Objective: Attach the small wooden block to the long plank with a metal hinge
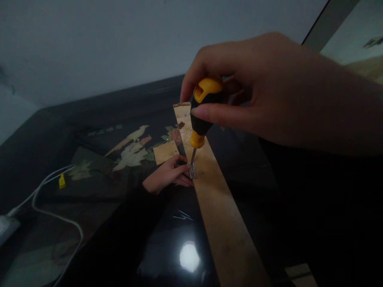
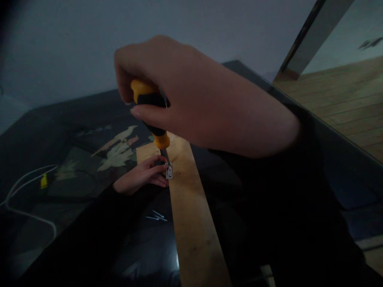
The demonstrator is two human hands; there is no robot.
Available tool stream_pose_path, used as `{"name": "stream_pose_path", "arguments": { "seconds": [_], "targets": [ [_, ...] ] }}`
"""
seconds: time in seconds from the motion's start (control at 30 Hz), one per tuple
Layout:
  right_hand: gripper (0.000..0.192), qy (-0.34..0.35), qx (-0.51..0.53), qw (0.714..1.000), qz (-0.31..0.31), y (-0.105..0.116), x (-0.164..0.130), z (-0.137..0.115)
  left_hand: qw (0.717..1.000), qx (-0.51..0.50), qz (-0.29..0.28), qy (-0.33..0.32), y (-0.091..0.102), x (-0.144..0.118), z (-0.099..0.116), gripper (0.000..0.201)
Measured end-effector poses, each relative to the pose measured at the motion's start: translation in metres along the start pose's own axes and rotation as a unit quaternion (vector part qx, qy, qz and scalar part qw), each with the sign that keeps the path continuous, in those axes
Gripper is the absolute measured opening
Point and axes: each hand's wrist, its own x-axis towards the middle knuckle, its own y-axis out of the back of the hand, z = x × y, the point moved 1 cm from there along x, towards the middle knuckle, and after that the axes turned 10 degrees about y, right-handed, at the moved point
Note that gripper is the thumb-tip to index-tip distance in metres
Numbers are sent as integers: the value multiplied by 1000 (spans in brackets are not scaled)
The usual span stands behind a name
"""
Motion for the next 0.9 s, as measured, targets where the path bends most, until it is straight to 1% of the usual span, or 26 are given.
{"name": "stream_pose_path", "arguments": {
  "seconds": [0.13,0.27,0.43,0.5,0.63,0.73,0.9],
  "targets": [
    [19,-27,32,999,6,-1,2,1,1000,-3,2,-2,0,0,0,13],
    [22,-15,62,998,26,-5,1,2,1000,-7,-5,-4,0,1,0,14],
    [27,-5,39,999,21,-4,0,1,1000,-2,0,1,0,1,1,13],
    [27,-20,44,998,27,-3,1,1,1000,-1,-4,-3,0,1,0,13],
    [29,-72,82,993,48,-2,3,-1,1000,0,-7,-6,1,-1,0,16],
    [28,-88,96,990,59,2,2,-3,1000,1,-6,-6,-1,-2,2,16],
    [27,-107,93,983,114,15,-6,-7,1000,4,-2,-4,-3,-5,3,16]
  ]
}}
